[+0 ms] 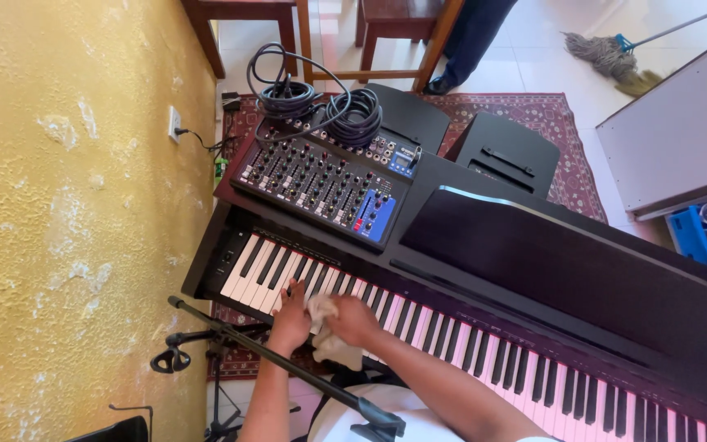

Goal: Cleaning an electronic keyboard, a microphone stand, and wooden wall slats with a cloth.

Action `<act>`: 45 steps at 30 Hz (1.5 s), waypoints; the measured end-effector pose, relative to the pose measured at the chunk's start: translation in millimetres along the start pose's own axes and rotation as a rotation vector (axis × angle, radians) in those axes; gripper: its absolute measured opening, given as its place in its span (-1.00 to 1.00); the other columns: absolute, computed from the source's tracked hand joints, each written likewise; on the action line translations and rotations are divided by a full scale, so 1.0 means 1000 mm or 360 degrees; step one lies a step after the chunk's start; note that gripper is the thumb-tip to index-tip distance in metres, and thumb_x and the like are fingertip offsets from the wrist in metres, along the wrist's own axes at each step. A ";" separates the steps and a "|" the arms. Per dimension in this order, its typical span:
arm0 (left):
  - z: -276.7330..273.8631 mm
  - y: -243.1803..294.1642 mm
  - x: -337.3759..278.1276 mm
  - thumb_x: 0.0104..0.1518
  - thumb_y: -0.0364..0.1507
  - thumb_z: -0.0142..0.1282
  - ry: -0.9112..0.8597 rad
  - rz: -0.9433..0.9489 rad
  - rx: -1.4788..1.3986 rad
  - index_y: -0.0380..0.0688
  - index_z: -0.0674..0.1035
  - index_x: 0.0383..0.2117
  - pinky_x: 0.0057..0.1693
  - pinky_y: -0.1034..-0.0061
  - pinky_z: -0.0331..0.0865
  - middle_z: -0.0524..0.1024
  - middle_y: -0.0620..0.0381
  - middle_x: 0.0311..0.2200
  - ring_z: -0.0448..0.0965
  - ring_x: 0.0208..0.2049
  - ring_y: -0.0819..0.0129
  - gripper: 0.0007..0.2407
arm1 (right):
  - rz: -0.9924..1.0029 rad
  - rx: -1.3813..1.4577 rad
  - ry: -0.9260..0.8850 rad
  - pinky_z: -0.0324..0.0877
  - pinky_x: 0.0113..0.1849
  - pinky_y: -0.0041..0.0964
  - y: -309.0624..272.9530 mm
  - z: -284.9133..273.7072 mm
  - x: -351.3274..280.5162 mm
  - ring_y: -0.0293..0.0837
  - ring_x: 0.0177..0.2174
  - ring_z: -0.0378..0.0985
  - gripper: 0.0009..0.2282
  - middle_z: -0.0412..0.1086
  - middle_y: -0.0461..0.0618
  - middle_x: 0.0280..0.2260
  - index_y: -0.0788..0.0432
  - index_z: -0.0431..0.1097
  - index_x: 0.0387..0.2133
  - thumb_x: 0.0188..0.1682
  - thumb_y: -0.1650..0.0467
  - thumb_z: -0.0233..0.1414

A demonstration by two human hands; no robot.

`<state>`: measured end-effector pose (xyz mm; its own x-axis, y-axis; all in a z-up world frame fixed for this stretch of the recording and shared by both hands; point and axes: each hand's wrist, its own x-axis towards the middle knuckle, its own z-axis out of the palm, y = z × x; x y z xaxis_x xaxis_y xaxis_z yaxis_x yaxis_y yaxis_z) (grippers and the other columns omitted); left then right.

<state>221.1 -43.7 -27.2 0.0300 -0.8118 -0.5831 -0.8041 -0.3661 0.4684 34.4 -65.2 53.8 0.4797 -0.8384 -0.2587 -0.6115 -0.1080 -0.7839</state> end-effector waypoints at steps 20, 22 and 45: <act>-0.013 0.023 -0.027 0.21 -0.49 -0.01 0.0164 -0.0010 0.0120 0.03 0.00 0.43 0.35 -0.35 -0.05 -0.25 0.17 0.51 -0.20 0.50 0.06 -0.37 | 0.0158 -0.0955 0.0036 0.19 0.01 0.26 0.028 0.023 0.057 0.27 0.09 0.21 -0.36 0.21 0.29 0.07 0.21 0.23 0.14 -0.25 0.25 0.22; -0.017 0.033 -0.041 0.24 -0.44 -0.02 0.0166 -0.0076 0.0199 0.02 0.04 0.42 0.35 -0.36 -0.03 -0.23 0.18 0.51 -0.15 0.50 0.10 -0.40 | 0.0211 -0.0955 -0.0055 0.18 0.00 0.28 0.027 0.026 0.059 0.29 0.09 0.19 -0.33 0.19 0.32 0.07 0.24 0.22 0.15 -0.26 0.24 0.23; -0.027 0.039 -0.067 0.13 -0.09 0.17 0.0000 -0.0264 0.0467 0.29 -0.17 0.46 0.40 -0.30 -0.30 -0.30 -0.17 0.48 -0.29 0.50 -0.04 -0.16 | 0.0077 -0.0870 -0.0422 0.17 0.08 0.23 -0.005 0.016 0.027 0.01 0.09 0.37 -0.67 0.37 -0.01 0.03 -0.09 0.49 -0.04 -0.10 0.24 0.12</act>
<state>204.2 -15.5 48.4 0.1746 -0.7521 -0.6355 -0.9248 -0.3468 0.1563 60.8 -79.0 41.1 0.5408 -0.6952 -0.4736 -0.8373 -0.3906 -0.3826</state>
